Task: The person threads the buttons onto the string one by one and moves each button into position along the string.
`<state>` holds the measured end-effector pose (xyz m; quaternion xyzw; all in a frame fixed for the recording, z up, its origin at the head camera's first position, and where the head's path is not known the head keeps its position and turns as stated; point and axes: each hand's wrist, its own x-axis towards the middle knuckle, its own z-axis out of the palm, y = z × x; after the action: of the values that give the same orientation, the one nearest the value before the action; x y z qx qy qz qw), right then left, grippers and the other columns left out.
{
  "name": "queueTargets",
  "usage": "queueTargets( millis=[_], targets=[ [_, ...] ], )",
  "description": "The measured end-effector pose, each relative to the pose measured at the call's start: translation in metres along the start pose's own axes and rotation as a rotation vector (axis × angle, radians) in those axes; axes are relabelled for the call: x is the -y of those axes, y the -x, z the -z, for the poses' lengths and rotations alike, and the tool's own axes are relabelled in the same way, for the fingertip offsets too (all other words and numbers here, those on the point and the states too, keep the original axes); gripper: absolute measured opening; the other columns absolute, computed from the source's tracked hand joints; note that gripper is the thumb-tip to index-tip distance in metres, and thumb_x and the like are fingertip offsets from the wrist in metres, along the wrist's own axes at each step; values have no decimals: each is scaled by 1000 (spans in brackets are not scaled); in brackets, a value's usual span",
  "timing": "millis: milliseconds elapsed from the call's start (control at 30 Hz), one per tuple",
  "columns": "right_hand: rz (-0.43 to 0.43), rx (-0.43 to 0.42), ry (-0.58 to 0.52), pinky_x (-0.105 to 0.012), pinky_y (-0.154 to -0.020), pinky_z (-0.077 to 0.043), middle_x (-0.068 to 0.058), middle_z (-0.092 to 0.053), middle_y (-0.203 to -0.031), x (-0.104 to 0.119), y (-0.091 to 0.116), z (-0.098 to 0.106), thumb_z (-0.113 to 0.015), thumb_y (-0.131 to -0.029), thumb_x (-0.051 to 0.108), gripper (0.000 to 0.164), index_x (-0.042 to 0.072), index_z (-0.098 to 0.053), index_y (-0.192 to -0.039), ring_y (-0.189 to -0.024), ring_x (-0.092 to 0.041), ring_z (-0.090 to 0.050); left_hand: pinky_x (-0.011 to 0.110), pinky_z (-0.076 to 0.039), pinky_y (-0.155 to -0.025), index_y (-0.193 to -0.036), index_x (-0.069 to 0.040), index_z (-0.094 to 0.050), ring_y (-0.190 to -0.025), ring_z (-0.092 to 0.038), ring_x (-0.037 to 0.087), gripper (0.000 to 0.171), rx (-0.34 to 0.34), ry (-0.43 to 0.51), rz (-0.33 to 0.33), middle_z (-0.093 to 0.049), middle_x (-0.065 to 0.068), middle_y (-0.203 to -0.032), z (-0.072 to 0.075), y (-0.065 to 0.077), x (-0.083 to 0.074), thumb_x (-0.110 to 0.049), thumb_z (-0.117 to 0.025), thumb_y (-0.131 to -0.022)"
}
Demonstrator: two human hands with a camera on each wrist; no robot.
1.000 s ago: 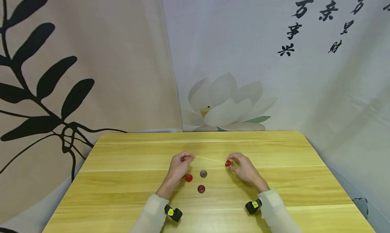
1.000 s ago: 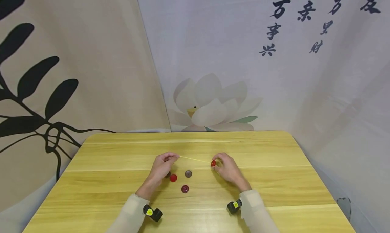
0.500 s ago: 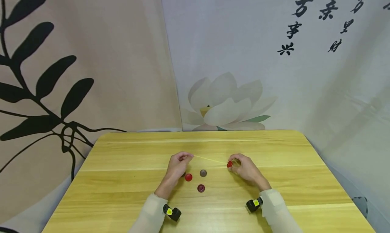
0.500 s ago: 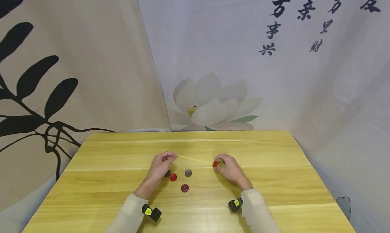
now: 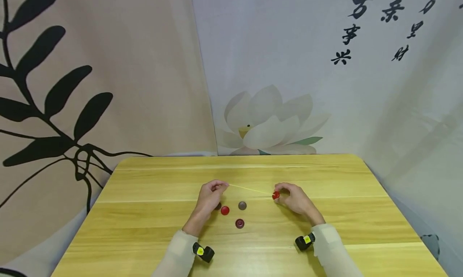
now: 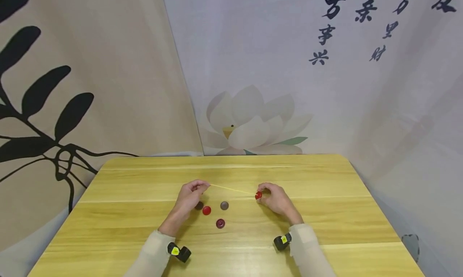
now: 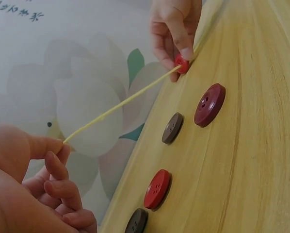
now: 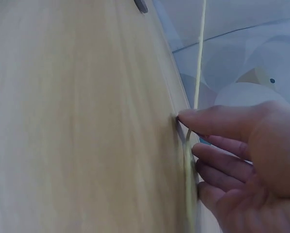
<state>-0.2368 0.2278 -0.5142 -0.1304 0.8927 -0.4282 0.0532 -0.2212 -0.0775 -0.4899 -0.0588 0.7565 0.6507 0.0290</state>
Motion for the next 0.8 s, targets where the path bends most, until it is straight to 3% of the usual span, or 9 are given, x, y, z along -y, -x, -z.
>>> queueTargets(
  millis=[167, 500, 800],
  targets=[
    [-16, 2, -12, -54, -107, -38, -15, -61, -131, 0, 0, -1, -76, -85, 4, 20, 10, -69, -103, -126, -37, -53, 22, -38, -59, -103, -5, -72, -65, -44, 11, 17, 1, -10, -4, -56, 4, -83, -1, 0, 1, -18, -64, -96],
    [-23, 5, -18, -55, -110, -35, -16, -60, -135, 1, -1, 0, -76, -85, 4, 19, 10, -69, -101, -131, -40, -49, 20, -34, -52, -102, -5, -72, -56, -40, 7, 17, 13, 17, -7, -53, -1, -78, -2, 0, 0, -19, -65, -96],
    [-50, -6, -34, -54, -112, -33, -15, -59, -136, 1, 1, -4, -76, -85, 5, 20, 9, -68, -102, -134, -39, -47, 23, -40, -64, -103, -3, -71, -73, -46, 14, 17, 41, 2, 1, -53, 0, -82, -7, 1, 2, -17, -63, -97]
  ],
)
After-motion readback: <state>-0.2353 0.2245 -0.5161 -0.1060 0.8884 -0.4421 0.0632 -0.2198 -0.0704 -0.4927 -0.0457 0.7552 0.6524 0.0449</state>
